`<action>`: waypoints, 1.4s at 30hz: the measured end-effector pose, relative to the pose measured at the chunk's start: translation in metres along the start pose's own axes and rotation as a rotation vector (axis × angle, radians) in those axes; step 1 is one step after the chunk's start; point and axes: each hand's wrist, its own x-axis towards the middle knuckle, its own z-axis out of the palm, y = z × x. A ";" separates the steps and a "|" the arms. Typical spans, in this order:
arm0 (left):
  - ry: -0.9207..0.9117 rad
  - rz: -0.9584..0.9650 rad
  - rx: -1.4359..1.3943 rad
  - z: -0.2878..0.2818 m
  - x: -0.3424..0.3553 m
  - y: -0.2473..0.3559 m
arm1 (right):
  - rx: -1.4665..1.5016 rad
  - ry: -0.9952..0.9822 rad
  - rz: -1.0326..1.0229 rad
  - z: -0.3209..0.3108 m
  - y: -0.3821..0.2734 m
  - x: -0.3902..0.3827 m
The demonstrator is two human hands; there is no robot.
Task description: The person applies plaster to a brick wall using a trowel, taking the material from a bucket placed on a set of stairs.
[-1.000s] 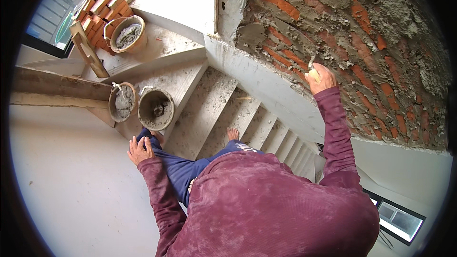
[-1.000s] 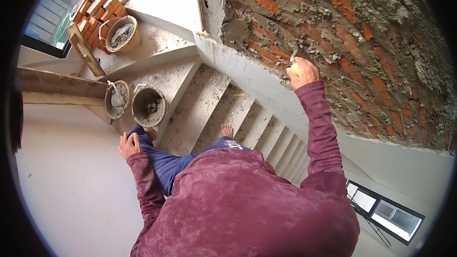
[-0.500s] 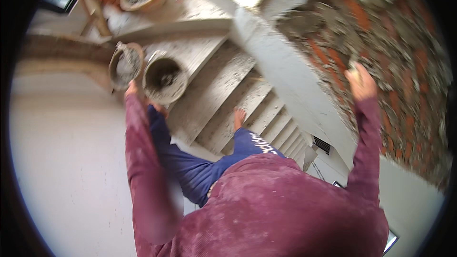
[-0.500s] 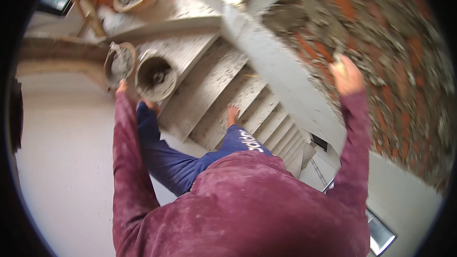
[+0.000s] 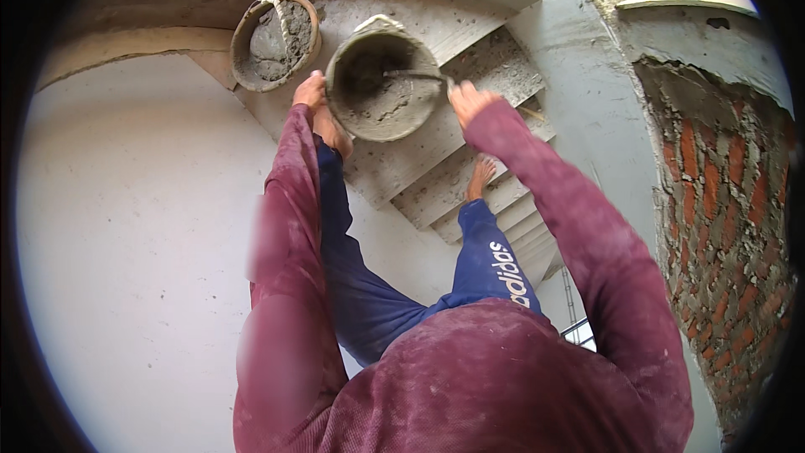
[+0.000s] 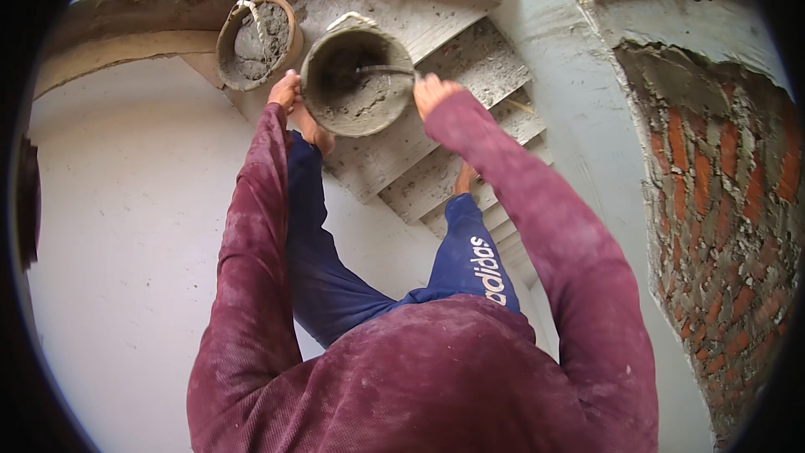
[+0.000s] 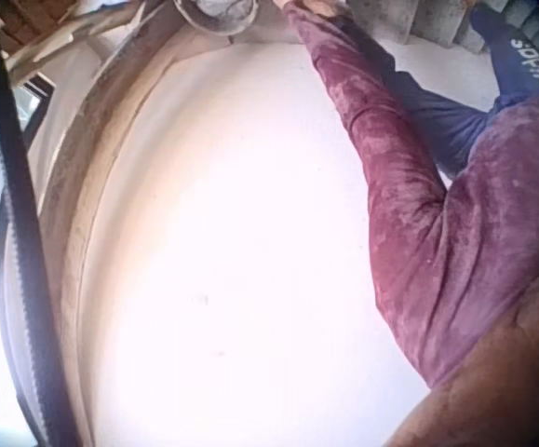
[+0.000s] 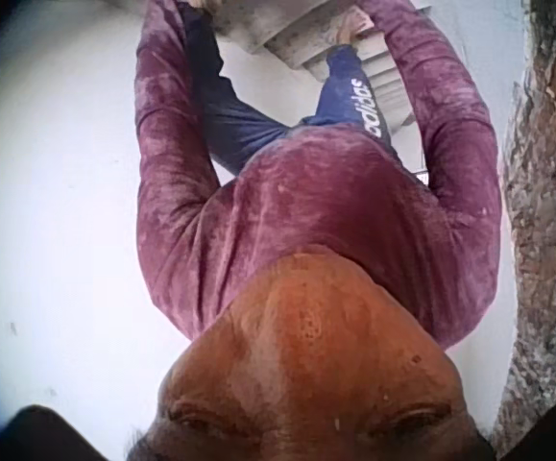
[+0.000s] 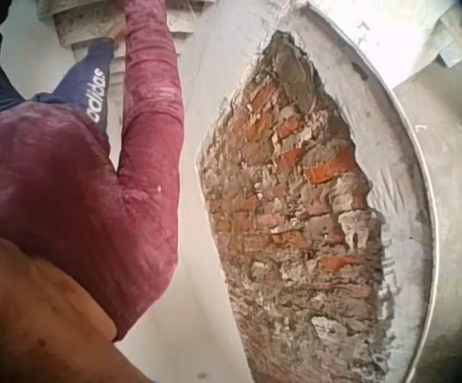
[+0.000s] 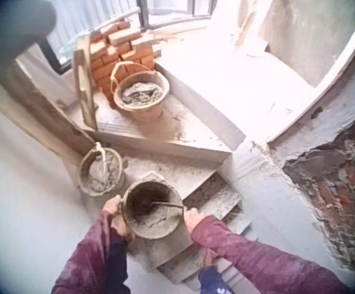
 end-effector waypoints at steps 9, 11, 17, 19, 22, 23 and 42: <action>-0.098 0.530 0.289 0.014 -0.032 0.043 | 0.096 -0.261 0.156 0.095 -0.037 0.130; -0.076 0.529 0.261 0.016 -0.037 0.041 | 0.030 -0.322 -0.016 0.090 -0.054 0.103; -0.086 0.483 0.415 0.028 -0.051 0.049 | 0.166 -0.510 0.168 0.057 -0.018 0.068; -0.130 0.517 0.447 0.035 -0.059 0.049 | 0.157 -0.453 0.270 0.043 -0.006 0.060; -0.171 0.502 0.428 0.050 -0.063 0.054 | 0.292 -0.513 0.312 0.078 0.007 0.060; -0.172 0.485 0.438 0.055 -0.066 0.057 | 0.373 -0.445 0.326 0.089 0.003 0.056; -0.058 0.529 -0.058 0.122 -0.170 0.049 | 1.174 0.040 0.088 0.124 -0.020 -0.046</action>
